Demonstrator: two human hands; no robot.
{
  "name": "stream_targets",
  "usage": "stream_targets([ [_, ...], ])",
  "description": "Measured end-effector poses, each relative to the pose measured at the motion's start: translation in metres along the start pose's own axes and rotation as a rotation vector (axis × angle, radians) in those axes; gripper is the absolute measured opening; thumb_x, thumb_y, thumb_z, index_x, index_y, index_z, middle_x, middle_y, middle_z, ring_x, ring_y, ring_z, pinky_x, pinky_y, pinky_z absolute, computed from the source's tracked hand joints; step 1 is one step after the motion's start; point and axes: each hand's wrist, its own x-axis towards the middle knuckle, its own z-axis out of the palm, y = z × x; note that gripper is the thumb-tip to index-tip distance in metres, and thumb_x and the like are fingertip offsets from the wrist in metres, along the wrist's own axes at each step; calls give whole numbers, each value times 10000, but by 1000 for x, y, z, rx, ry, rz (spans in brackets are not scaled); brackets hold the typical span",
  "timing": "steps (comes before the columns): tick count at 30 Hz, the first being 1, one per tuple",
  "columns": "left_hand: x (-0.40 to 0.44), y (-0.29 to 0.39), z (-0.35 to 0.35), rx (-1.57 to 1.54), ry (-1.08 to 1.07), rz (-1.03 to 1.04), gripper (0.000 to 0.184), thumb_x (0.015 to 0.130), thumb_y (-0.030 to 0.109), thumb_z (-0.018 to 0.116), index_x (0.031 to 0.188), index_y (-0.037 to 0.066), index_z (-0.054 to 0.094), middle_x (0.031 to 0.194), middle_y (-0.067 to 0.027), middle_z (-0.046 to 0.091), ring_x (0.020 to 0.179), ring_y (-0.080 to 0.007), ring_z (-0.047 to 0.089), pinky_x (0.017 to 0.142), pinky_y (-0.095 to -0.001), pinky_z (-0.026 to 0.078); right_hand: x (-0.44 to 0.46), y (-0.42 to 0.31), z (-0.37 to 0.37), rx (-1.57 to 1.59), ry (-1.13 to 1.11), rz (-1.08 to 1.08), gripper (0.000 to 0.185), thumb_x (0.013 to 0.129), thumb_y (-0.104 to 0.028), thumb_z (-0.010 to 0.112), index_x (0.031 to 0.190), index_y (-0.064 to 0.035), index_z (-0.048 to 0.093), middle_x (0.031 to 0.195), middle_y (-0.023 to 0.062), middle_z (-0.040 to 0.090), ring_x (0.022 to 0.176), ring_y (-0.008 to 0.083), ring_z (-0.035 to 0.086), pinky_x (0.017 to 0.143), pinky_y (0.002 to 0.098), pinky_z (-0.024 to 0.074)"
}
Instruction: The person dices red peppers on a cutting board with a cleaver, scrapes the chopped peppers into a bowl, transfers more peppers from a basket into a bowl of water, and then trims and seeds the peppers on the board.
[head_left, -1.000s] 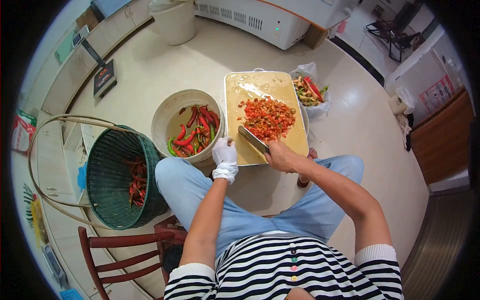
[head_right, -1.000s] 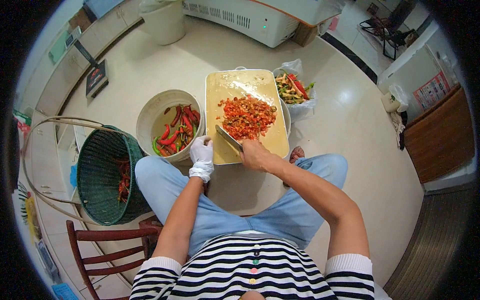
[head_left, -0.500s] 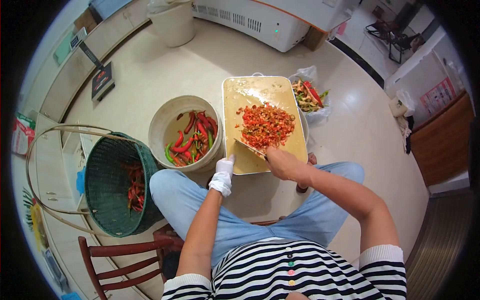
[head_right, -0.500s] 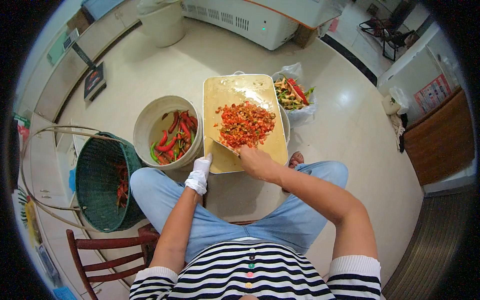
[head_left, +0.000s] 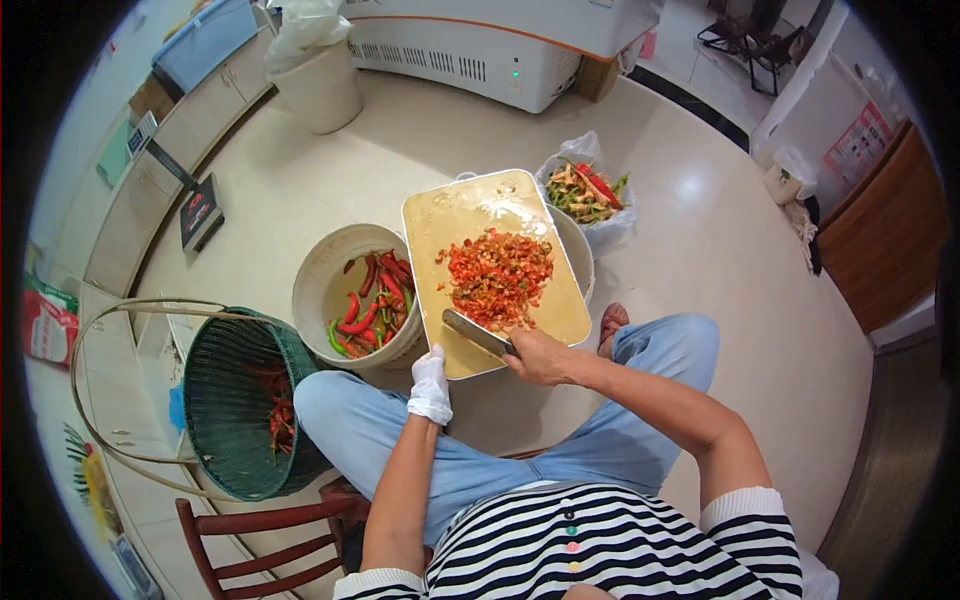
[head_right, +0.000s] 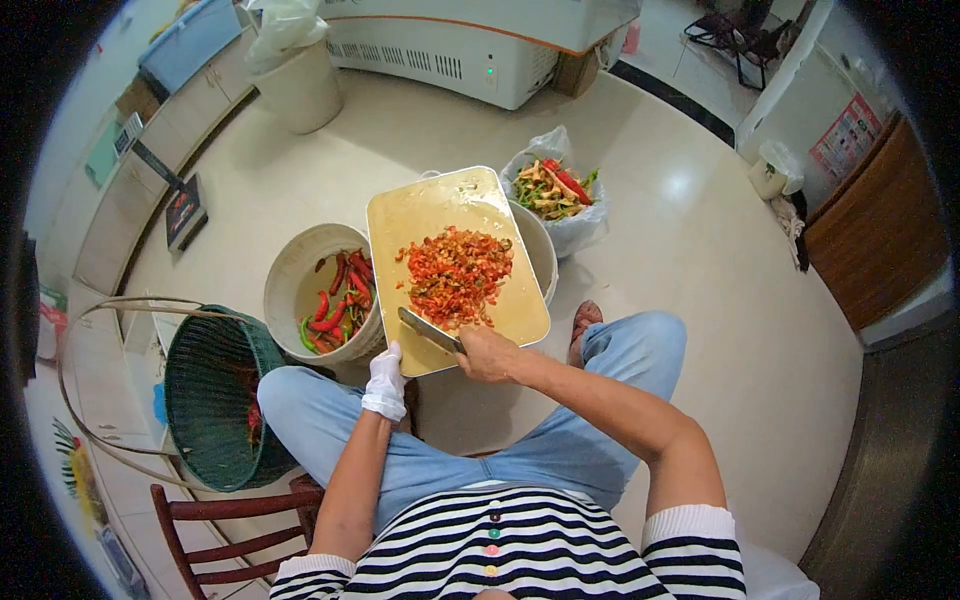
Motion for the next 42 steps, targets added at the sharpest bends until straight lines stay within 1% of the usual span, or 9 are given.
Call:
stream_targets([
  [4,-39,34,12,-96,16,-62,338,961,262,454,1045,-35,592,917,-100,646,740,-192,629,659,-312,516,-14,8,-30,118,-27,47,334,850,-215,544,984,89,507,842,312,594,845,443,596,763,468,464],
  [9,-44,30,12,-205,36,50,346,959,263,462,1034,-45,600,922,-102,648,745,-189,632,675,-307,516,-28,25,-61,79,-51,152,359,851,-254,548,974,82,528,880,307,600,871,436,593,774,462,463],
  [13,-41,25,5,-194,67,50,345,948,262,485,1022,-53,606,898,-94,652,734,-170,626,670,-297,502,-29,43,-69,78,-18,135,368,854,-267,542,965,84,524,855,286,609,825,423,610,732,453,488],
  [14,-32,13,-6,-23,87,147,339,940,261,502,1004,-52,613,853,-82,649,723,-165,618,655,-297,490,-27,45,-70,81,-44,103,368,854,-267,542,965,84,524,855,286,609,825,423,610,732,453,488],
  [19,-39,19,-5,-100,104,54,338,932,270,522,990,-47,623,840,-77,647,680,-164,608,615,-305,487,-28,46,-85,181,-116,216,335,865,-254,541,910,76,502,666,206,590,466,268,588,413,369,479],
  [22,-38,22,-7,-123,120,0,343,938,261,508,997,-60,616,867,-93,651,681,-174,613,608,-309,501,-23,62,-83,204,-58,224,300,869,-235,532,888,61,492,598,159,563,404,224,552,353,348,446],
  [34,-40,32,-10,2,87,-48,341,949,264,471,1039,-31,614,917,-94,654,731,-187,628,659,-319,511,-19,109,-101,359,114,378,247,854,-217,523,897,22,480,575,96,525,391,170,503,327,324,399],
  [39,-18,20,-24,-6,6,136,302,933,197,457,1058,-32,608,929,-63,644,790,-150,586,731,-282,457,-18,82,-113,342,265,477,322,865,-259,523,978,42,504,663,131,571,437,199,547,371,354,438],
  [42,-18,31,-20,-48,-6,111,310,933,190,430,1085,-27,591,974,-84,643,812,-173,611,740,-300,483,16,85,-77,303,374,261,266,869,-232,522,974,10,496,605,78,510,419,154,501,356,310,399],
])
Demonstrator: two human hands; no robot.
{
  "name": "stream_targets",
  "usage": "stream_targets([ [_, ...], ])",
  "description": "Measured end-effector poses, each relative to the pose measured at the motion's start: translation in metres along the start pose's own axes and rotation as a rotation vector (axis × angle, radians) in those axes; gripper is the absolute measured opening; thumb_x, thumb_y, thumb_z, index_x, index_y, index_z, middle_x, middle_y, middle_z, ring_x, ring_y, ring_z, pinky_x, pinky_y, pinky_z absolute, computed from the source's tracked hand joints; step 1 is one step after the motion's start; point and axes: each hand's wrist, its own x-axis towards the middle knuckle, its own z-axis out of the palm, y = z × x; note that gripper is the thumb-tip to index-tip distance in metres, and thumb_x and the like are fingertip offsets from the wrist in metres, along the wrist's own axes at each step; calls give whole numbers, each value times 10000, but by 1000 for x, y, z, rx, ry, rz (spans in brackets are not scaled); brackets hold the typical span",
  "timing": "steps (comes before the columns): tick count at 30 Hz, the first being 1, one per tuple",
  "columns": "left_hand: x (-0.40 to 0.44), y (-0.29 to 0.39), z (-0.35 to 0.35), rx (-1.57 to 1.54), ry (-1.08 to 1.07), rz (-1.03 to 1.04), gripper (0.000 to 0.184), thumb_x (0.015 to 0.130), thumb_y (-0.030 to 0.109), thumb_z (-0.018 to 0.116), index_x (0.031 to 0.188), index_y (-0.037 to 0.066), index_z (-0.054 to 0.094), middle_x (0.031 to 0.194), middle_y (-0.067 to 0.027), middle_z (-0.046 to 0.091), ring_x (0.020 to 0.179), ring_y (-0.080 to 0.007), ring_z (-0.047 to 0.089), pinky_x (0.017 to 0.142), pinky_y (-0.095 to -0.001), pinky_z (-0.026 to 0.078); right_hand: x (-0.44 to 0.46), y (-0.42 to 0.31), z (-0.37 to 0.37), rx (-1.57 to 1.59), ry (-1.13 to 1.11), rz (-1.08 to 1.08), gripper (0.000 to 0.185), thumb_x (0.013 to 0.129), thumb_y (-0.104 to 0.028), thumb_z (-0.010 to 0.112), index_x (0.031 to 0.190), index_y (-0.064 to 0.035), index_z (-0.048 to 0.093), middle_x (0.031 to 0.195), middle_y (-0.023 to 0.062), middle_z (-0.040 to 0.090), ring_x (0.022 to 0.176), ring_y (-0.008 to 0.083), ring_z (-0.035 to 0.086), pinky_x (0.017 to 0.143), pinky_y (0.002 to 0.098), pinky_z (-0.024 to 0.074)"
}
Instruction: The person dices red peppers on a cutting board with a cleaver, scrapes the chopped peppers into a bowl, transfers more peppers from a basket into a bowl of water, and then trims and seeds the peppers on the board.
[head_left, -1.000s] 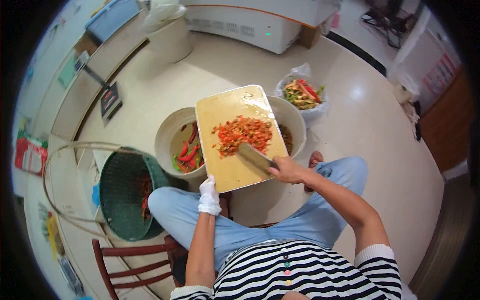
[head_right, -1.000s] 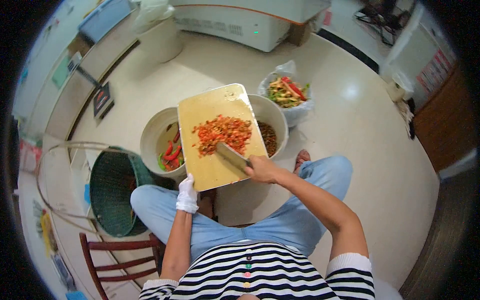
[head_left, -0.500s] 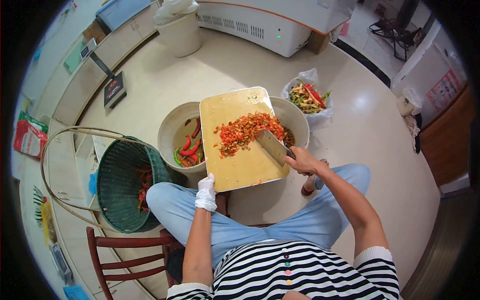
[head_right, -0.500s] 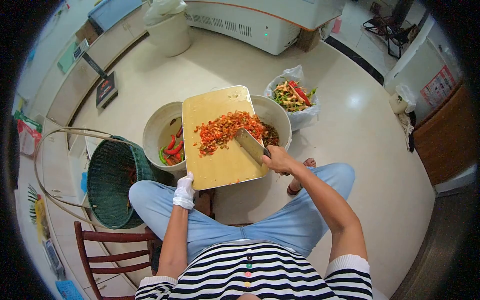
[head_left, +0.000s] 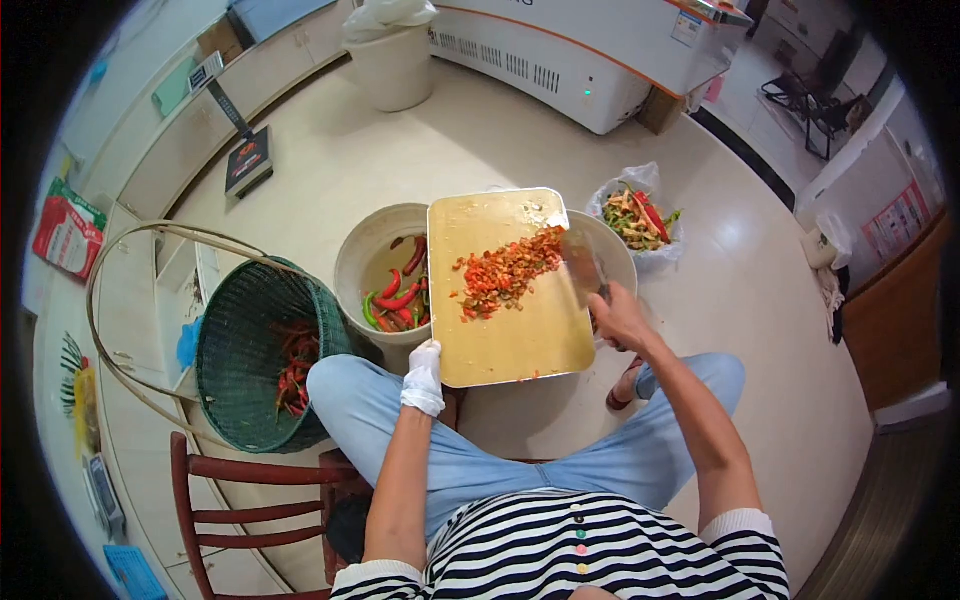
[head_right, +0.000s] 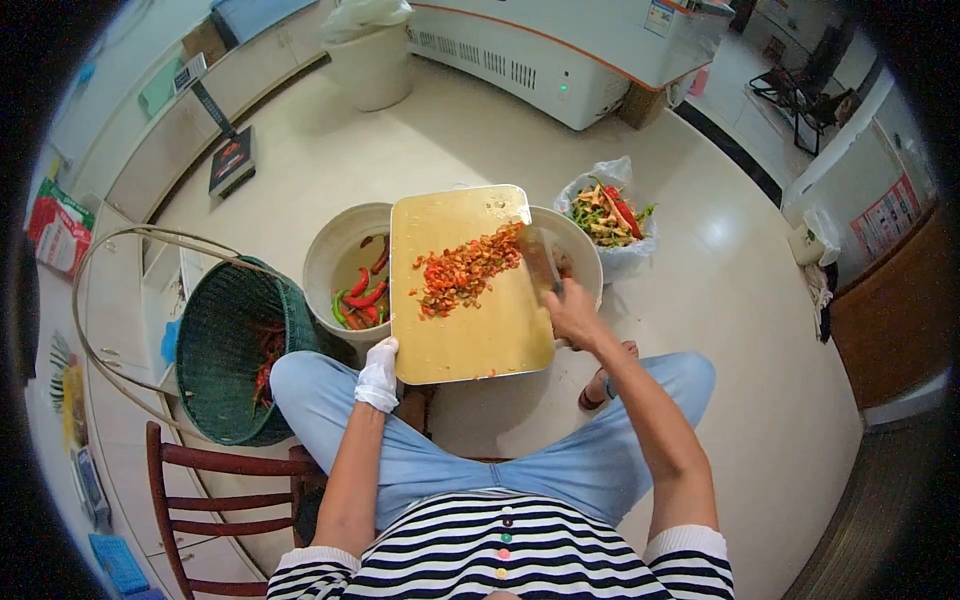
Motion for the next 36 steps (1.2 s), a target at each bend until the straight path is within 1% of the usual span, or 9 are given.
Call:
stream_targets([
  [6,11,-5,-4,33,9,-8,271,917,150,429,1053,-8,601,938,-82,644,793,-187,611,735,-307,480,10,-95,107,434,-292,32,305,851,-254,523,965,24,472,625,108,545,422,174,514,387,328,426],
  [11,13,-6,-12,-14,13,-48,226,905,121,488,1019,-15,627,869,-64,651,708,-151,590,671,-273,467,27,-120,161,332,-254,46,294,834,-211,509,930,62,460,644,165,571,466,246,580,419,382,460],
  [15,3,3,-7,-11,56,-28,243,905,113,504,1060,-36,617,900,-61,657,721,-142,598,684,-268,476,36,-105,155,222,-129,97,315,827,-205,523,936,87,477,720,223,597,550,314,622,502,422,495],
  [17,5,2,-9,31,63,-17,239,904,113,507,1052,-36,621,896,-62,658,718,-139,597,679,-264,475,58,-73,163,234,57,42,211,851,-156,507,885,46,455,615,137,562,424,211,562,382,356,460],
  [21,4,1,-8,51,96,-6,234,901,111,512,1040,-37,630,885,-63,660,717,-130,595,674,-258,471,77,-41,154,159,243,34,210,854,-152,515,883,47,454,609,127,561,421,221,565,367,371,462],
  [25,3,3,-9,60,106,1,238,900,113,513,1045,-37,629,884,-58,659,719,-130,597,676,-258,470,48,-84,111,443,217,301,206,859,-153,511,884,45,464,625,129,565,428,215,567,357,366,458],
  [29,7,-3,-14,73,105,15,242,901,115,511,1045,-40,628,886,-59,659,720,-131,598,668,-255,470,89,-4,128,309,410,210,208,848,-151,511,864,54,477,592,123,560,406,215,551,362,361,453],
  [32,7,-4,-11,42,115,-1,253,905,125,505,1047,-46,625,888,-59,659,720,-130,598,657,-250,469,49,-50,69,436,327,389,215,851,-160,500,868,54,480,587,121,556,406,212,545,361,355,447],
  [36,6,-5,-10,64,101,13,259,912,137,497,1047,-44,625,886,-55,657,719,-127,594,654,-246,465,67,13,75,302,467,194,210,868,-166,480,931,34,459,621,110,533,418,190,537,341,323,426],
])
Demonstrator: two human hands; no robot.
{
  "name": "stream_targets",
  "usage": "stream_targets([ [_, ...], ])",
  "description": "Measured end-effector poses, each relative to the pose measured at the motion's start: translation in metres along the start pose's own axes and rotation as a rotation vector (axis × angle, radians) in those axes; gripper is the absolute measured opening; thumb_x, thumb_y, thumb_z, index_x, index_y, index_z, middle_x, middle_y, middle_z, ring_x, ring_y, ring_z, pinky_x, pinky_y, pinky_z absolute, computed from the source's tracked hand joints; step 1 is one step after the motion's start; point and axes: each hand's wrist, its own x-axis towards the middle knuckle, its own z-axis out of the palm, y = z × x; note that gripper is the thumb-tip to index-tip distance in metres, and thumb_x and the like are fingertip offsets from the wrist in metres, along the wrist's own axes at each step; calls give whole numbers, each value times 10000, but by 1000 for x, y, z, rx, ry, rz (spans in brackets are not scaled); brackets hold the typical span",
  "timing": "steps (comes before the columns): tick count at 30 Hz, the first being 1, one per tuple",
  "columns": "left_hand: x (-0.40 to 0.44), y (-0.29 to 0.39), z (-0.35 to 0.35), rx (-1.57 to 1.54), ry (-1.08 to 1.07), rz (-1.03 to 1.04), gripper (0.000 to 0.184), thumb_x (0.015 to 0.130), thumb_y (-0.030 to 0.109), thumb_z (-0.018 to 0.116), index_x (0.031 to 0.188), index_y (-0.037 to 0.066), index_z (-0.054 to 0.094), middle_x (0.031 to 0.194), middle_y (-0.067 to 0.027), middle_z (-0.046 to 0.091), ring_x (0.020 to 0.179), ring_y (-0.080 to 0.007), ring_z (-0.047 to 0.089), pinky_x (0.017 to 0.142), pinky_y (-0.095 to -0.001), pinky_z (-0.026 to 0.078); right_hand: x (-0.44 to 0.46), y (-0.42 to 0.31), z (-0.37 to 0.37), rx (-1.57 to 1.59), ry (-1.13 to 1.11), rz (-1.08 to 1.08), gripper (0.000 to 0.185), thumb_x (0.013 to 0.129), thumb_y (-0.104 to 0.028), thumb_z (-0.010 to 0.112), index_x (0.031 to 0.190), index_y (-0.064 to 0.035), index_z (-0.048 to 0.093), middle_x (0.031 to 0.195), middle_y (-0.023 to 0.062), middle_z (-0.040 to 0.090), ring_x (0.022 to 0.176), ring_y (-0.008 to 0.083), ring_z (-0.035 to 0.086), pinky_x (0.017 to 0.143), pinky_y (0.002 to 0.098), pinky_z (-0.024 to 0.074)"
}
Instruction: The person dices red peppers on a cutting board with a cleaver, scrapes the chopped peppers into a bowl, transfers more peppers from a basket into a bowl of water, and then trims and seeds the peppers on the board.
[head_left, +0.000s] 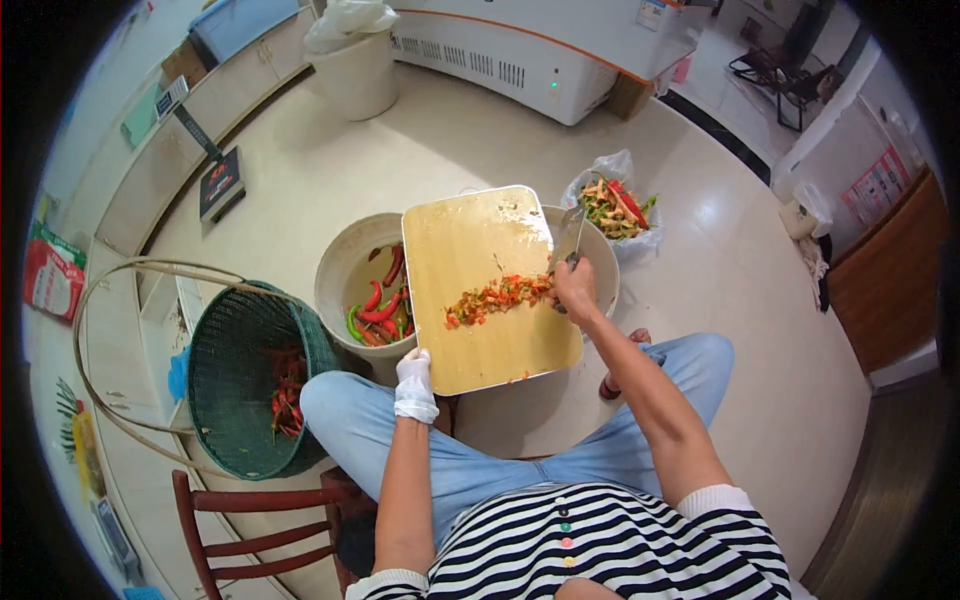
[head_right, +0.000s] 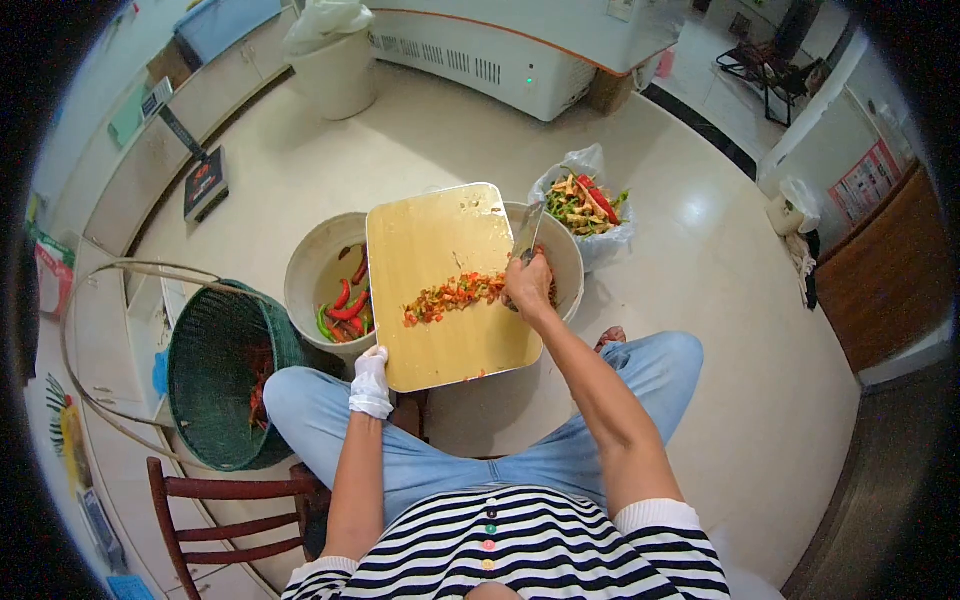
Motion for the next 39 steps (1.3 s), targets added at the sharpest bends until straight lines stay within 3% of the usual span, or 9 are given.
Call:
stream_targets([
  [6,-9,13,2,13,-10,14,255,917,130,498,1067,-40,615,910,-55,654,743,-124,591,685,-251,462,-103,-71,-1,210,-583,28,258,871,-190,523,993,27,457,645,83,513,425,171,524,348,324,424],
  [11,-9,14,2,-25,-32,-6,253,914,129,508,1068,-42,613,915,-58,655,751,-127,600,698,-256,473,-141,-65,30,-42,-781,-62,283,868,-225,511,973,36,484,687,125,553,460,196,553,377,336,437],
  [19,3,0,-5,16,-32,4,259,931,144,480,1068,-35,609,941,-82,657,774,-158,622,718,-274,495,-96,-26,-15,-84,-591,-49,265,888,-234,512,972,15,479,601,50,512,429,146,510,372,311,432],
  [21,4,-2,-5,7,-28,9,257,932,142,477,1065,-34,610,937,-81,657,775,-159,624,711,-276,498,-80,-17,-34,-77,-526,12,343,863,-256,526,1021,45,487,684,136,568,460,207,562,412,340,464],
  [28,3,-2,-4,-31,-17,12,277,934,133,467,1117,-34,591,978,-91,653,798,-164,627,725,-277,501,-47,-18,-81,3,-356,91,330,852,-235,538,973,71,514,676,159,590,475,242,585,440,367,475],
  [31,-1,0,-2,-14,-5,36,287,932,125,468,1143,-33,580,1004,-96,648,814,-163,623,728,-277,499,-18,4,-67,-238,-153,-155,244,879,-205,511,957,24,481,605,69,528,423,138,494,369,312,417],
  [34,-1,-1,-1,-44,15,33,274,932,121,479,1117,-39,603,973,-69,652,797,-130,595,718,-258,478,3,0,-32,-174,-180,-242,239,879,-203,526,957,16,474,631,65,517,439,134,492,381,308,423],
  [36,-1,0,-3,-14,7,33,281,934,121,472,1136,-35,590,993,-81,649,812,-146,607,726,-266,487,-26,-71,-18,129,-355,65,234,884,-211,533,967,-2,469,652,50,496,460,128,489,389,297,423],
  [39,-2,4,-3,9,7,25,288,936,121,465,1152,-32,578,1008,-93,646,825,-160,618,732,-273,495,-10,-79,29,261,-442,104,223,890,-216,530,959,-14,463,652,36,481,472,122,487,390,287,424],
])
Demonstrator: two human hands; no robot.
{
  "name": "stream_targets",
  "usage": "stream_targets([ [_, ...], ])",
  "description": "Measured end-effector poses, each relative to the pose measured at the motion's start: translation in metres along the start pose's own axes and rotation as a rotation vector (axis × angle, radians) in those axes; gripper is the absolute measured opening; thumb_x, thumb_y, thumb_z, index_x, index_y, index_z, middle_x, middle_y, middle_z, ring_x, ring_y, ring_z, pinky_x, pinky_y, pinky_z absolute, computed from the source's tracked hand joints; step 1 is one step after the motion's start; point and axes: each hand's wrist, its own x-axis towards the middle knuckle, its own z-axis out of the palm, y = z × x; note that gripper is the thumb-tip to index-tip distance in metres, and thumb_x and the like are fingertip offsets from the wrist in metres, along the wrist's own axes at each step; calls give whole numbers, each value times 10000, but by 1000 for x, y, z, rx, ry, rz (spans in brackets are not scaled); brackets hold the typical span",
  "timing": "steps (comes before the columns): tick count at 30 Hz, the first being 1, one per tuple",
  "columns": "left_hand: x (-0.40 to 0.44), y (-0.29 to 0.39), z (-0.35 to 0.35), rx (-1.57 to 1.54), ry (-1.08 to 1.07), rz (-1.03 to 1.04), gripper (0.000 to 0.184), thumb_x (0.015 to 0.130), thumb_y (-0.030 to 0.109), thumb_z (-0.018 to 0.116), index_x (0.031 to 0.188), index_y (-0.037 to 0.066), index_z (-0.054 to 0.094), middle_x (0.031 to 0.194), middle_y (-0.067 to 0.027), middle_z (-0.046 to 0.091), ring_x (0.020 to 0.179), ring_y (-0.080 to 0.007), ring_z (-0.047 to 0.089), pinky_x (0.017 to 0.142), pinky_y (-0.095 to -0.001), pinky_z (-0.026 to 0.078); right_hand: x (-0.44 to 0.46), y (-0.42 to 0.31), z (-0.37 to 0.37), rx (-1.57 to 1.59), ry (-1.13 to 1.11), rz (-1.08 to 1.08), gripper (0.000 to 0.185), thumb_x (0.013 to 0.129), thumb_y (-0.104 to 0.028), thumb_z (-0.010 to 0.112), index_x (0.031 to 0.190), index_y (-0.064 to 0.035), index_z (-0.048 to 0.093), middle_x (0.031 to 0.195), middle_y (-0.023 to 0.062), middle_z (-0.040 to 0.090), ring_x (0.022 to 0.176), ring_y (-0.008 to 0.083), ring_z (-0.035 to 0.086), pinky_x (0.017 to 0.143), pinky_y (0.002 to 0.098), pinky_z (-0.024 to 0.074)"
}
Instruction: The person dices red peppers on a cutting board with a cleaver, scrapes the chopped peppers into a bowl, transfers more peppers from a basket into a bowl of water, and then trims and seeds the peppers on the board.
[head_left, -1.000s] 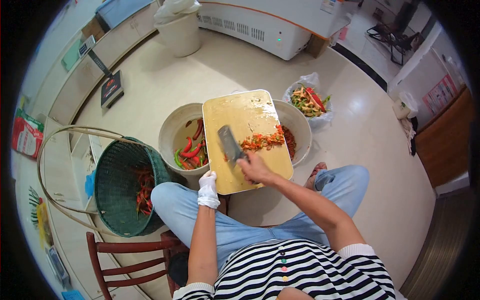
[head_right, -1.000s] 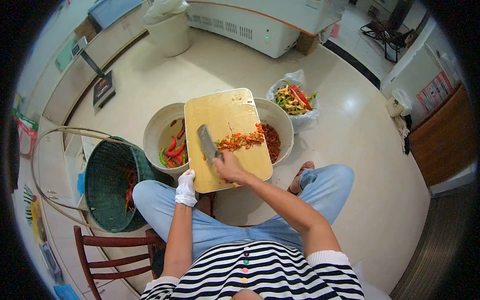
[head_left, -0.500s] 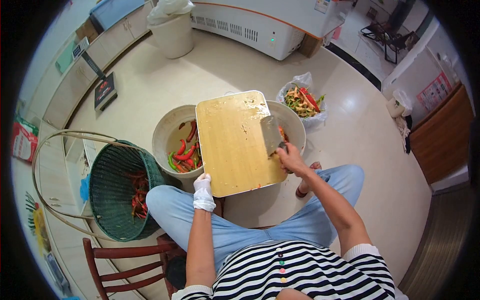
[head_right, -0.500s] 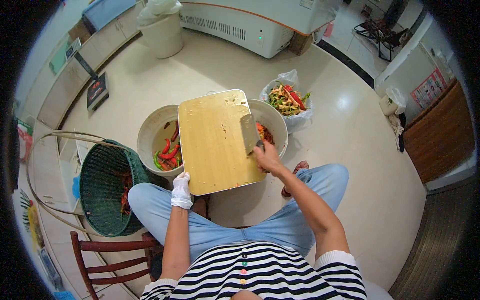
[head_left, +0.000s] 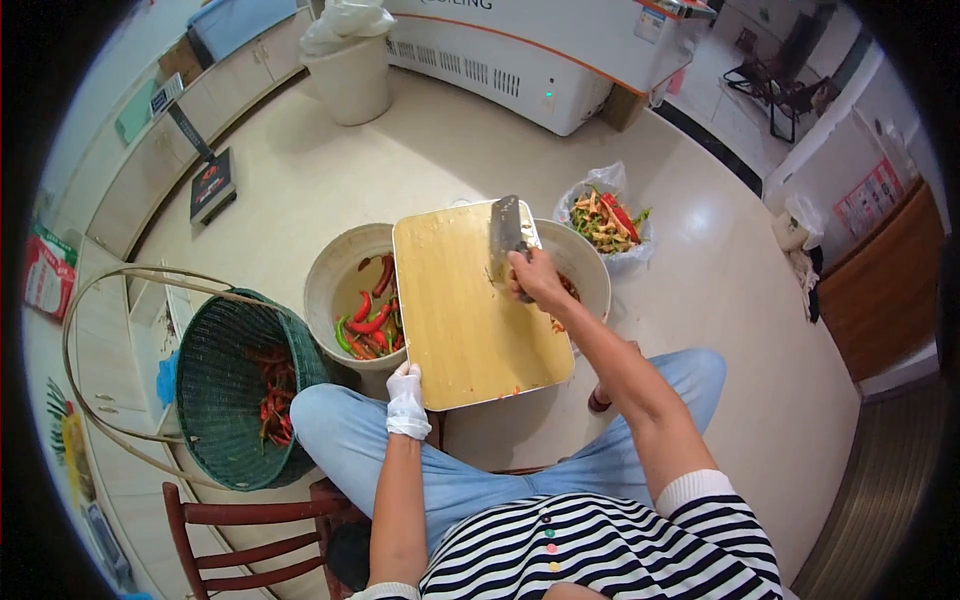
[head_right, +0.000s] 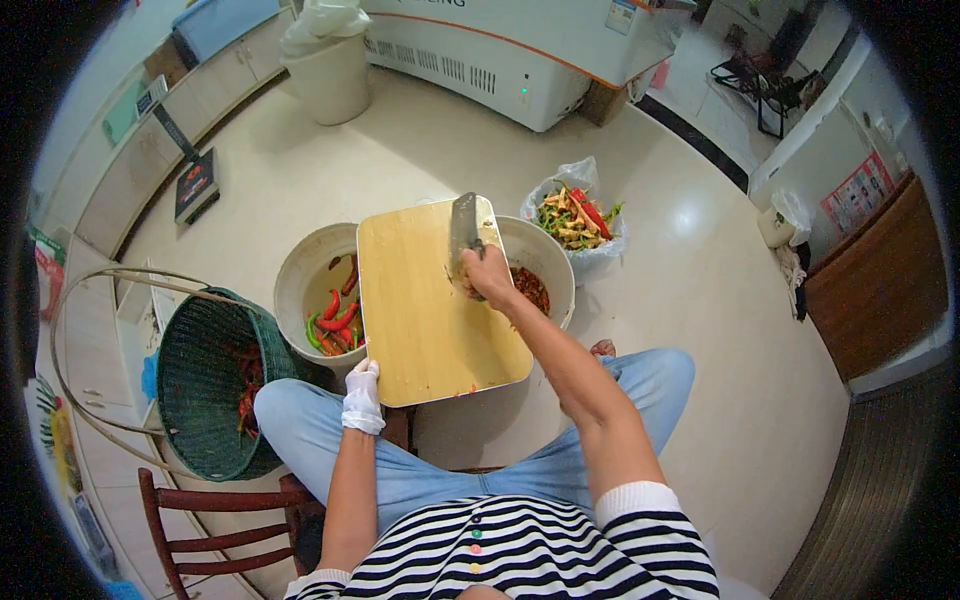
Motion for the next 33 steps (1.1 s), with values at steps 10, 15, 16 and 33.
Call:
stream_targets([
  [10,-6,9,3,9,29,-12,265,927,107,472,1096,-42,611,926,-51,652,756,-112,591,673,-243,480,3,29,-34,104,176,54,180,882,-192,517,894,-23,454,650,49,488,465,123,488,369,286,420],
  [15,-1,0,0,-4,20,-11,267,930,118,471,1087,-42,614,920,-56,656,746,-117,590,667,-249,480,-48,24,-82,38,247,36,188,884,-191,531,912,-20,456,629,39,484,435,112,464,359,267,392],
  [16,3,-3,-1,12,25,-6,265,930,118,475,1097,-39,608,938,-67,655,760,-129,596,683,-256,480,-64,18,-89,-28,124,12,190,876,-178,534,917,-9,460,619,35,480,429,114,463,350,281,387],
  [33,-21,28,19,-11,62,106,362,908,32,434,1260,-21,506,1180,-78,582,996,-138,565,845,-244,453,-80,46,-143,-470,52,-76,280,849,-209,567,978,30,495,588,46,488,408,135,479,347,303,394],
])
